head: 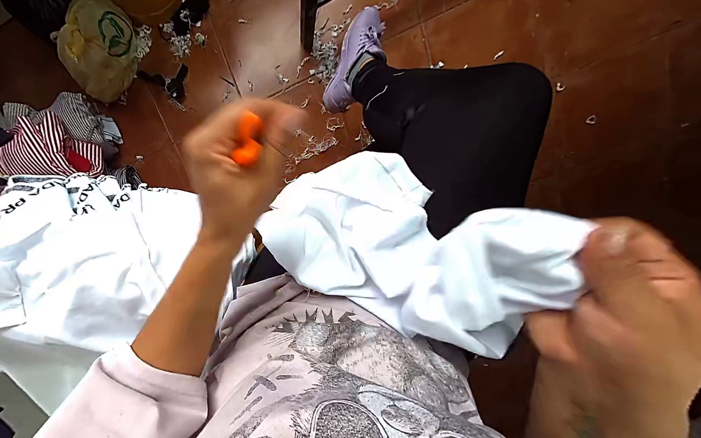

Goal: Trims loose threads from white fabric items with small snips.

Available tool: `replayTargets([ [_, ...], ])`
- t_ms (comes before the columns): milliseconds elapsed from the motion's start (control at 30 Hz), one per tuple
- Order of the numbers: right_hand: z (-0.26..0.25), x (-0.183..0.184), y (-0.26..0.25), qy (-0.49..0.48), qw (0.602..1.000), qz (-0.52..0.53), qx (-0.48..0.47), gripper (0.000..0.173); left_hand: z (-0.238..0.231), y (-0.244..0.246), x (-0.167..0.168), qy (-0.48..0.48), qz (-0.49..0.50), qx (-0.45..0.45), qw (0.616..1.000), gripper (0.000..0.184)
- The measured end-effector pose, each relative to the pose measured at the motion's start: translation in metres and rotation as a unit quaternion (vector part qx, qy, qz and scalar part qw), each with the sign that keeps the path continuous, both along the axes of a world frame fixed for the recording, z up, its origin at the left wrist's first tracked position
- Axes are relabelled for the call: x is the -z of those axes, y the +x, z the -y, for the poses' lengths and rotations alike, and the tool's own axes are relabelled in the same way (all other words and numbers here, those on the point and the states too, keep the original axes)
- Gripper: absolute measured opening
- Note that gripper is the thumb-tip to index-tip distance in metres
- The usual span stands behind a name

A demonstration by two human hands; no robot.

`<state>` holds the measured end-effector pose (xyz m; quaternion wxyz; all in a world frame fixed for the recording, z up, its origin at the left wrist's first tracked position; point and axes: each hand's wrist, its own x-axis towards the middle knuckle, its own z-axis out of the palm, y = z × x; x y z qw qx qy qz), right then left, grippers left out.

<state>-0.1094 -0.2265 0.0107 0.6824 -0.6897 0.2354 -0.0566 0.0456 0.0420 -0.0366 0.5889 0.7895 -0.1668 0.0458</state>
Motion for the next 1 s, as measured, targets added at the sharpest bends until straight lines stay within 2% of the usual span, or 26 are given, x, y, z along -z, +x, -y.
replayTargets([
  [33,0.014,0.008,0.002,-0.022,0.998,-0.005,0.063,0.019,-0.014,0.013,0.005,0.059,0.046,-0.053,0.996,0.018],
  [100,0.049,0.030,0.004,0.009,0.984,-0.005,0.177,0.020,-0.034,0.026,0.005,0.136,0.073,-0.064,0.986,0.049],
  [133,0.065,0.039,0.002,0.039,0.972,-0.004,0.231,0.023,-0.039,0.024,0.002,0.139,0.051,-0.019,0.989,0.062],
  [167,0.077,0.044,0.000,0.055,0.958,-0.003,0.282,0.023,-0.043,0.017,-0.002,0.134,0.004,0.064,0.989,0.070],
  [200,0.082,0.046,-0.002,0.037,0.947,-0.013,0.319,0.021,-0.044,0.008,-0.006,0.147,-0.056,0.154,0.975,0.075],
  [233,0.082,0.045,-0.005,-0.018,0.942,-0.028,0.334,0.019,-0.042,-0.003,-0.008,0.193,-0.121,0.232,0.946,0.086],
  [267,0.078,0.044,-0.011,-0.100,0.943,-0.040,0.314,0.026,-0.036,-0.014,-0.006,0.246,-0.166,0.287,0.911,0.094],
  [300,0.070,0.040,-0.018,-0.204,0.942,-0.043,0.262,0.036,-0.031,-0.024,0.002,0.294,-0.183,0.313,0.884,0.089],
  [367,0.052,0.031,-0.037,-0.397,0.917,0.013,0.041,0.042,-0.025,-0.035,0.028,0.301,-0.151,0.318,0.886,0.041],
  [400,0.039,0.024,-0.041,-0.463,0.883,0.040,-0.074,0.045,-0.024,-0.034,0.035,0.269,-0.141,0.323,0.896,0.024],
  [433,0.021,0.021,-0.039,-0.494,0.853,0.066,-0.156,0.048,-0.022,-0.029,0.037,0.239,-0.143,0.329,0.903,0.015],
  [467,0.000,0.021,-0.035,-0.492,0.841,0.080,-0.209,0.052,-0.020,-0.022,0.034,0.212,-0.158,0.338,0.903,0.013],
  [500,-0.019,0.024,-0.031,-0.468,0.846,0.084,-0.241,0.055,-0.018,-0.014,0.029,0.183,-0.176,0.352,0.901,0.013],
  [567,-0.048,0.033,-0.020,-0.397,0.878,0.082,-0.254,0.065,-0.012,-0.004,0.014,0.117,-0.201,0.375,0.897,0.013],
  [633,-0.063,0.032,-0.009,-0.319,0.916,0.074,-0.232,0.067,-0.005,-0.004,-0.002,0.041,-0.236,0.370,0.898,0.010],
  [700,-0.069,0.024,-0.002,-0.244,0.947,0.085,-0.189,0.059,-0.003,-0.015,-0.014,-0.068,-0.293,0.339,0.891,0.006],
  [800,-0.068,0.014,0.002,-0.172,0.964,0.131,-0.152,0.046,-0.002,-0.045,-0.019,-0.203,-0.399,0.274,0.851,0.011],
  [867,-0.065,0.011,0.003,-0.128,0.967,0.128,-0.178,0.029,-0.002,-0.064,-0.016,-0.214,-0.417,0.263,0.844,0.014],
  [933,-0.059,0.010,0.002,-0.109,0.963,0.097,-0.225,0.006,-0.002,-0.073,-0.009,-0.204,-0.406,0.234,0.860,0.013],
  [1000,-0.055,0.009,0.001,-0.113,0.957,0.081,-0.256,0.013,-0.002,-0.074,-0.003,-0.193,-0.414,0.175,0.872,0.012],
])
